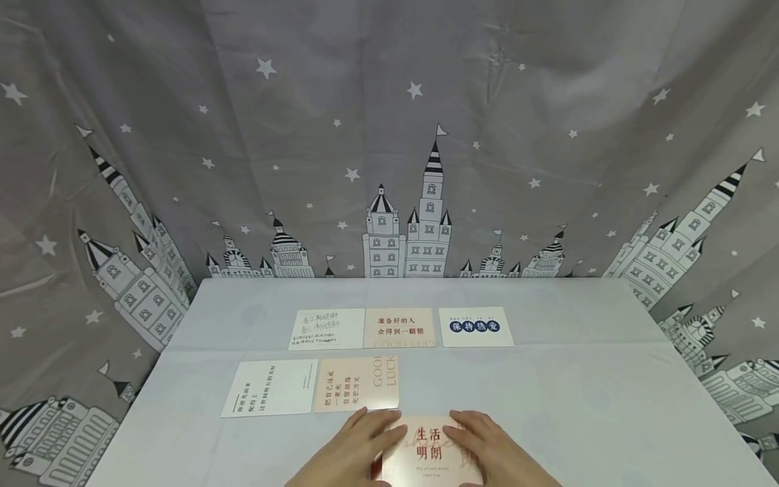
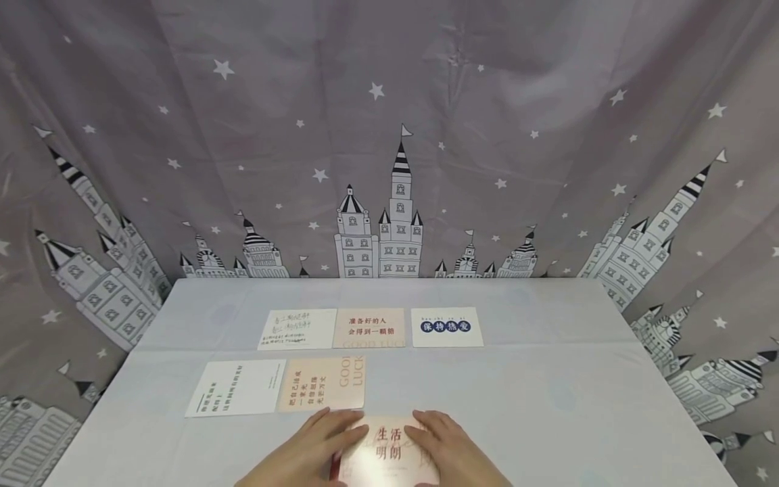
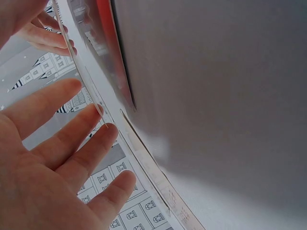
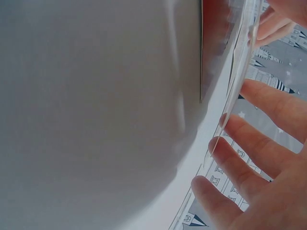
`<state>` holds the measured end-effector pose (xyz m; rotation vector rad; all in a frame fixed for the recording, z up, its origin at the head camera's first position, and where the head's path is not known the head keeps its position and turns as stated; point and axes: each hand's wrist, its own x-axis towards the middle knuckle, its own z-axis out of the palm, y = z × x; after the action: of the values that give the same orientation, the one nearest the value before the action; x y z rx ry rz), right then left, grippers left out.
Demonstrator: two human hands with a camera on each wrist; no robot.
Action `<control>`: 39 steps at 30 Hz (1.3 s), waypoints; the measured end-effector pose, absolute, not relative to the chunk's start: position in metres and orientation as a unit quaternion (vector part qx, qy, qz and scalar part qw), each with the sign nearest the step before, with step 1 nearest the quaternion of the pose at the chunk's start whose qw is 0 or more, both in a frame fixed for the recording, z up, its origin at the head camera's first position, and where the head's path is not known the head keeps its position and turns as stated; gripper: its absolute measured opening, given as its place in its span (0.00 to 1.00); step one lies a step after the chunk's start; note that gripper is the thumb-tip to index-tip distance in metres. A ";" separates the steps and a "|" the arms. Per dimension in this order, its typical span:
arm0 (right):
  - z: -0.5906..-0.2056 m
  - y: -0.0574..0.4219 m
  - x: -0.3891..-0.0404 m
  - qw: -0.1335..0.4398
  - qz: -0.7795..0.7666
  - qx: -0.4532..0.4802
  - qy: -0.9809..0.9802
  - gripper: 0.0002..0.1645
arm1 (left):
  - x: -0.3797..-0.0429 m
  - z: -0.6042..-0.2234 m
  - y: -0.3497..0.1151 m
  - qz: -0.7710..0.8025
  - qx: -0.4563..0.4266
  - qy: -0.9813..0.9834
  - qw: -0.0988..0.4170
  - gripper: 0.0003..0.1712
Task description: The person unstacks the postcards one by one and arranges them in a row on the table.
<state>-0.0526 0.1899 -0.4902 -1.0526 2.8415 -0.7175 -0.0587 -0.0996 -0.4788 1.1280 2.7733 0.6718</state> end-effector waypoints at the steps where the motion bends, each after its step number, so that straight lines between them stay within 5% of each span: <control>1: -0.489 0.191 -0.054 0.019 -0.230 -0.338 0.912 0.47 | -0.059 -0.478 -0.099 0.218 0.366 0.904 0.041 0.47; 10: -0.482 0.194 -0.061 0.041 -0.225 -0.327 0.917 0.45 | -0.068 -0.475 -0.094 0.200 0.357 0.909 0.072 0.42; 15: -0.482 0.197 -0.063 0.065 -0.234 -0.300 0.923 0.44 | -0.077 -0.476 -0.091 0.175 0.390 0.904 0.034 0.41; 23: -0.486 0.202 -0.072 0.009 -0.203 -0.321 0.925 0.42 | -0.088 -0.482 -0.086 0.147 0.419 0.896 -0.028 0.42; 28: -0.488 0.204 -0.077 -0.022 -0.205 -0.342 0.917 0.42 | -0.092 -0.482 -0.085 0.147 0.411 0.900 -0.015 0.42; 39: -0.486 0.206 -0.084 0.000 -0.208 -0.339 0.918 0.43 | -0.099 -0.480 -0.083 0.154 0.398 0.904 0.009 0.41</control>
<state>-0.0842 0.2063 -0.4862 -1.0646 2.8838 -0.6528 -0.0988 -0.0835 -0.4802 1.2434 2.8242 0.4805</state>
